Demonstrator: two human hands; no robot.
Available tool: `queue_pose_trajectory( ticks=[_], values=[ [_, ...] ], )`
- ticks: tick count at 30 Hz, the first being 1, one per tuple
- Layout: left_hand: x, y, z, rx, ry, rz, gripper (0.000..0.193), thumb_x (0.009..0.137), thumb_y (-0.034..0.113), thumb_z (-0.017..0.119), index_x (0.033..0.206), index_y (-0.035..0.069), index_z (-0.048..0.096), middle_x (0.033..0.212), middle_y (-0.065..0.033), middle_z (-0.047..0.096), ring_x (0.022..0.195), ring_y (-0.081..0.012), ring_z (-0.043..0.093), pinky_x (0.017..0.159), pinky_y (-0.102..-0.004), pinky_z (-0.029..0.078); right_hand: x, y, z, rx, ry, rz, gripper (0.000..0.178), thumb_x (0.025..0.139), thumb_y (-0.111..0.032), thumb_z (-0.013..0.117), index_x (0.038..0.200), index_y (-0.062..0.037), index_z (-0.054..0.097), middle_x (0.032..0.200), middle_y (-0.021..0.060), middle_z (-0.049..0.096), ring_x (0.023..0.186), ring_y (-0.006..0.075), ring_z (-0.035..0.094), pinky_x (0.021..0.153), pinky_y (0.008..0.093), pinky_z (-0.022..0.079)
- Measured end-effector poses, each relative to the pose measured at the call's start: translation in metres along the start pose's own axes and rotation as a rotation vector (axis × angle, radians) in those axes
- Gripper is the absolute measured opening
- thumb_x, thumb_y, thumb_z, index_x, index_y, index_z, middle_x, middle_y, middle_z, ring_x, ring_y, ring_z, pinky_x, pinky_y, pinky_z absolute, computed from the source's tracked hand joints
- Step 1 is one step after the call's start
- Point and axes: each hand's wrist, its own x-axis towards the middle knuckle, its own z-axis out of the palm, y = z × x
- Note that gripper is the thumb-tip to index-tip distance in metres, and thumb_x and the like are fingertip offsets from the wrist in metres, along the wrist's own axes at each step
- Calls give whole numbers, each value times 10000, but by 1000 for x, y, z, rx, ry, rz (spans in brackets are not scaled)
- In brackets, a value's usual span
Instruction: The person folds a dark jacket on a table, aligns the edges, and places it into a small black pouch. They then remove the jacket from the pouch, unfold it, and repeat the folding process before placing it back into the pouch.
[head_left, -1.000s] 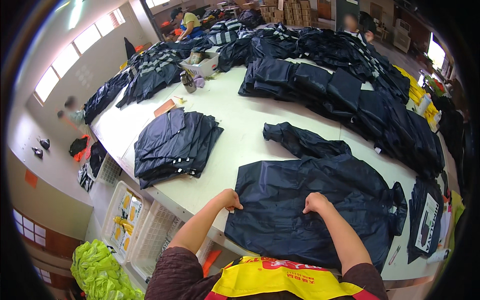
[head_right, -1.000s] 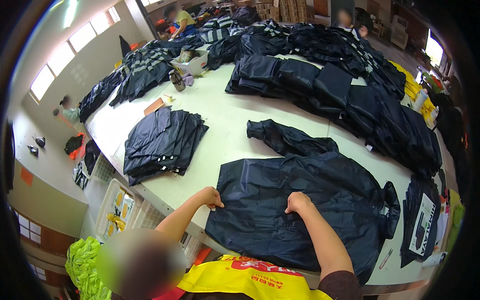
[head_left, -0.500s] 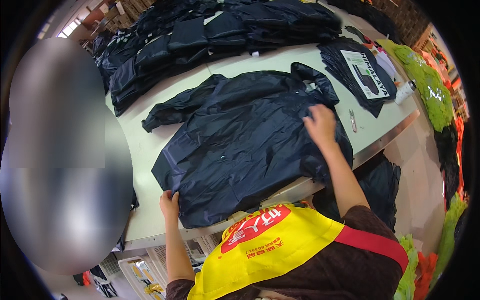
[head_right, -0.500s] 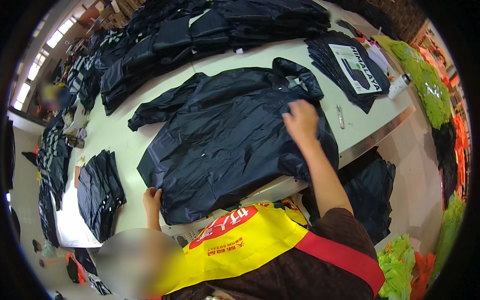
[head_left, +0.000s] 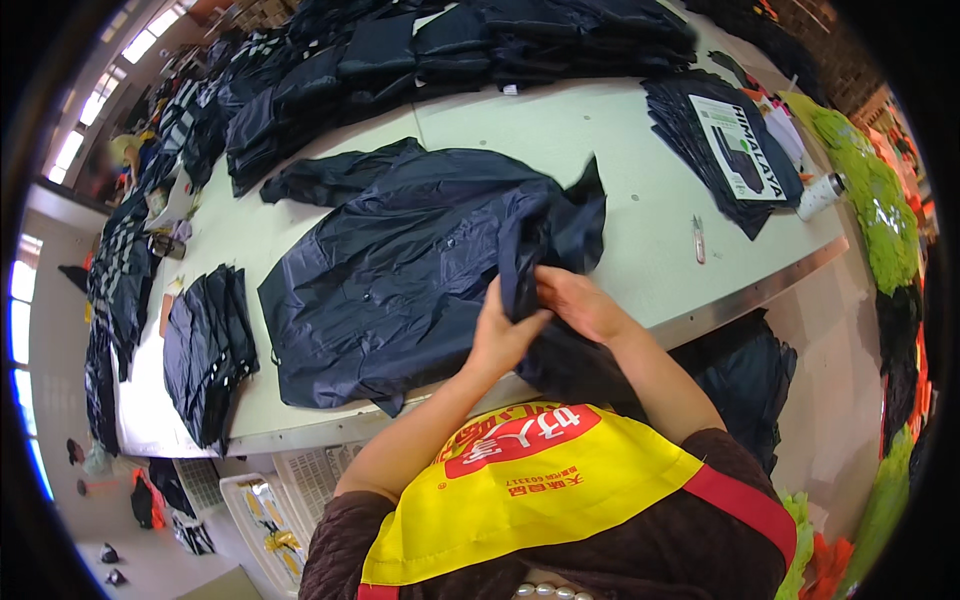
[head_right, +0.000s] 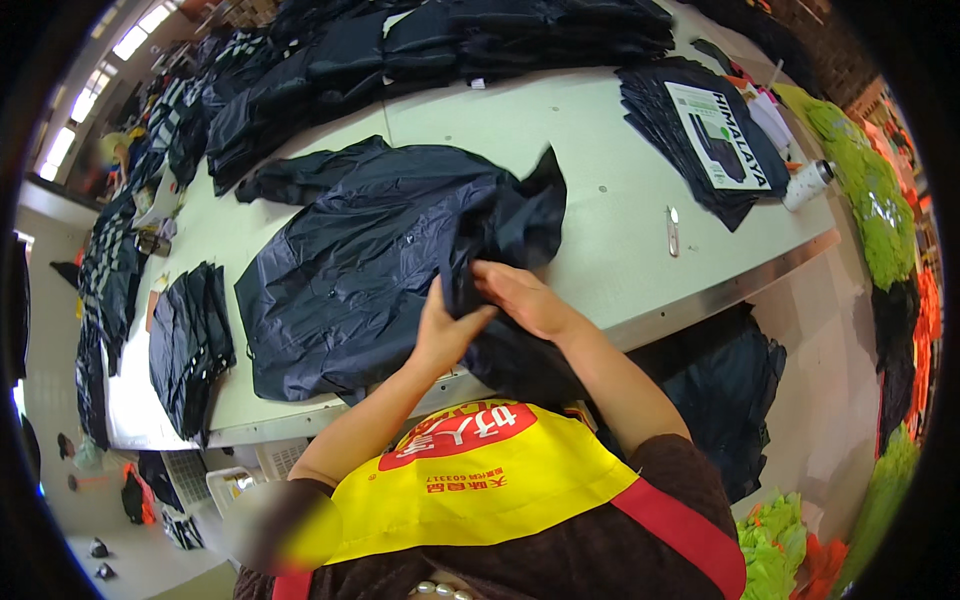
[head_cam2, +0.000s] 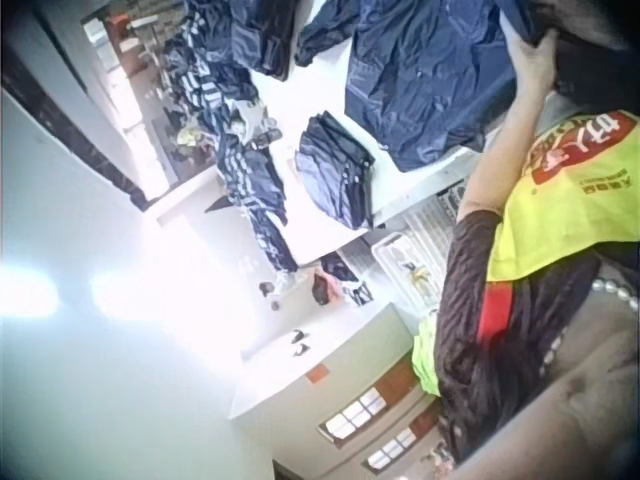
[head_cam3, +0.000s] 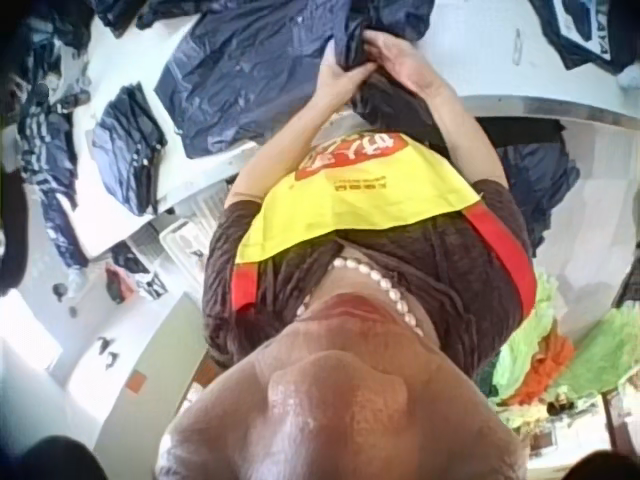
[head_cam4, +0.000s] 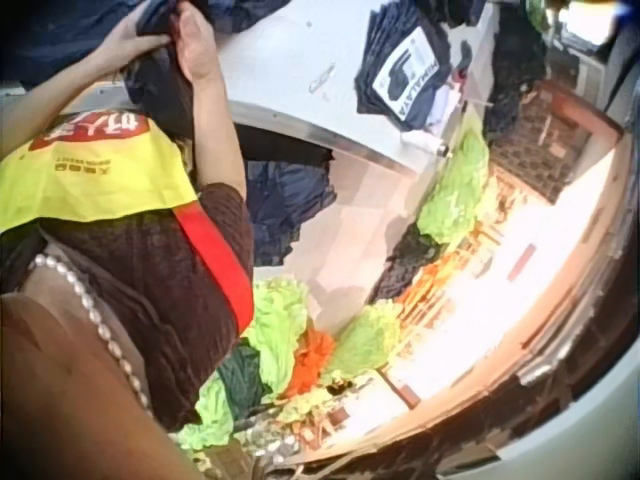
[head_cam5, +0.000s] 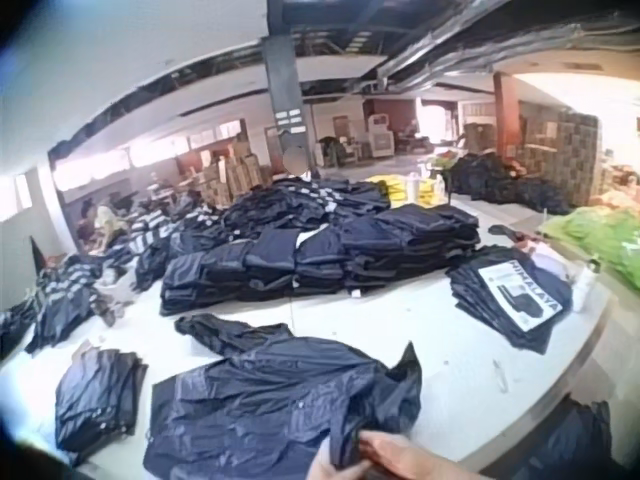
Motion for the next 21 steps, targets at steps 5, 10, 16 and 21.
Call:
queue_pose_trajectory(
  ticks=[5,10,16,21],
  values=[
    [-15,22,-54,-619,333,-220,448,832,-92,412,1255,42,474,1087,-86,588,943,-132,570,812,-236,472,-39,17,-118,-1397,211,-73,221,853,-222,552,848,-30,661,905,88,672,912,246,620,890,419,420],
    [-42,80,-101,-22,428,21,253,803,25,584,1053,-7,610,970,-47,625,875,-109,564,798,-230,442,-86,28,-277,-1986,658,-14,526,855,-376,564,1293,-96,485,1375,130,422,1321,360,285,1058,575,177],
    [-109,150,-146,304,618,255,171,718,86,667,864,9,622,833,-56,630,775,-129,577,735,-251,445,19,-24,-208,-1778,435,-59,667,738,-259,720,1312,-63,442,1382,158,406,1322,341,289,1081,517,194],
    [-136,179,-130,343,729,243,121,721,58,656,808,3,593,781,-49,612,720,-120,569,689,-243,440,128,114,-52,-1268,-10,-444,647,855,-267,504,1415,-43,270,1479,178,213,1389,343,163,1094,520,139]
  ],
)
